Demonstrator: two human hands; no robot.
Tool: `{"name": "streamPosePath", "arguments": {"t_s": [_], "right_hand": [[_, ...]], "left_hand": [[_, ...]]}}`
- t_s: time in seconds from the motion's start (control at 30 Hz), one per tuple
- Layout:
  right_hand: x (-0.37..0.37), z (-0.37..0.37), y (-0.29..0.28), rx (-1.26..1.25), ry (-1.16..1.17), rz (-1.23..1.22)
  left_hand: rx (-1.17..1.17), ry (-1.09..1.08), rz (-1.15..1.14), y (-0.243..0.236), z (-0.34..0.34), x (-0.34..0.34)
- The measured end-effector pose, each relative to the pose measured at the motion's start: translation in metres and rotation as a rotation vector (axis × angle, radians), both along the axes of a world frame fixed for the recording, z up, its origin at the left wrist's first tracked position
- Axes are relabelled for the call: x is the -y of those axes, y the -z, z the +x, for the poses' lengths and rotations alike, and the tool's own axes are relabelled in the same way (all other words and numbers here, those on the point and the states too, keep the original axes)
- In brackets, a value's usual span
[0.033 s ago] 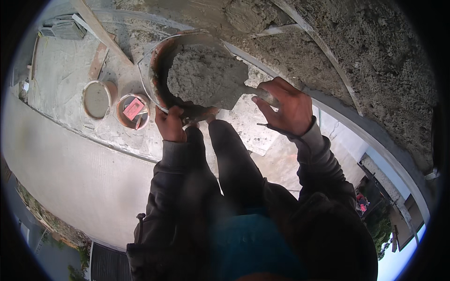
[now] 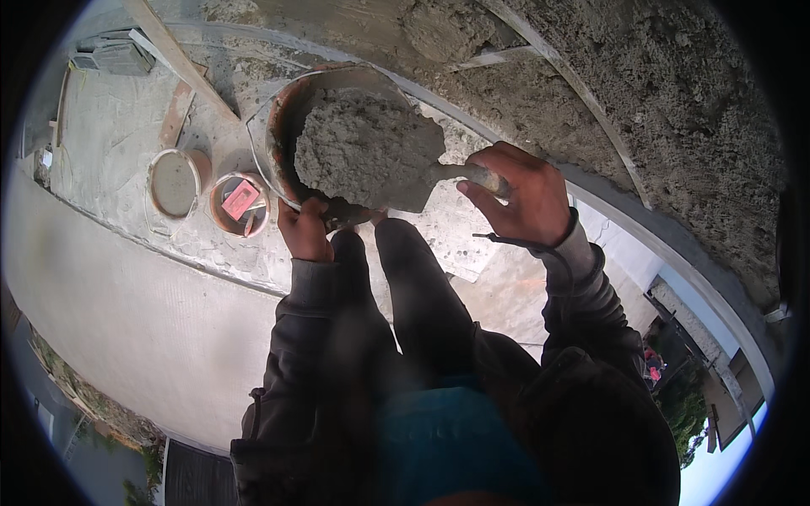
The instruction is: The person scoops cement from a bucket with a trowel and applies it to a curved floor section, smoothing the surface. The person then uses a long straightedge to level the applied cement.
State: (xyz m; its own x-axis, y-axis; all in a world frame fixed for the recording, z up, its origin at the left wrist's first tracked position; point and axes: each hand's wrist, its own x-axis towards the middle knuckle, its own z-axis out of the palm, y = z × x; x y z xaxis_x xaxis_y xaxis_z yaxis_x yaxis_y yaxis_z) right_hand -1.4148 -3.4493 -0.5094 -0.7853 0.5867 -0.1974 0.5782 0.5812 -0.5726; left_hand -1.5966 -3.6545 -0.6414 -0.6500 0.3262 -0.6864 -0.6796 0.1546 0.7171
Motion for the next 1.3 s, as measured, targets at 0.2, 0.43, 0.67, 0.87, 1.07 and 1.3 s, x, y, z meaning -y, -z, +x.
{"name": "streamPosePath", "arguments": {"t_s": [0.2,0.43,0.67,0.87,1.07,1.3], "right_hand": [[-0.114,0.000,0.016,0.330,0.219,-0.537],[-0.090,0.008,-0.091,0.068,0.094,0.009],[-0.010,-0.002,0.039,0.495,-0.100,0.013],[0.011,-0.010,0.081,0.299,0.131,0.272],[0.027,0.021,0.039,0.153,0.173,0.267],[-0.064,0.050,0.023,0.213,0.076,-0.410]], "left_hand": [[-0.101,0.122,-0.049,0.002,-0.005,0.009],[-0.100,0.197,-0.023,-0.009,-0.002,0.009],[-0.311,0.398,0.052,-0.049,0.012,-0.034],[-0.499,0.514,-0.004,-0.053,0.012,-0.030],[-0.141,0.239,0.043,-0.030,0.005,-0.030],[-0.044,0.112,-0.004,-0.006,0.015,-0.010]]}}
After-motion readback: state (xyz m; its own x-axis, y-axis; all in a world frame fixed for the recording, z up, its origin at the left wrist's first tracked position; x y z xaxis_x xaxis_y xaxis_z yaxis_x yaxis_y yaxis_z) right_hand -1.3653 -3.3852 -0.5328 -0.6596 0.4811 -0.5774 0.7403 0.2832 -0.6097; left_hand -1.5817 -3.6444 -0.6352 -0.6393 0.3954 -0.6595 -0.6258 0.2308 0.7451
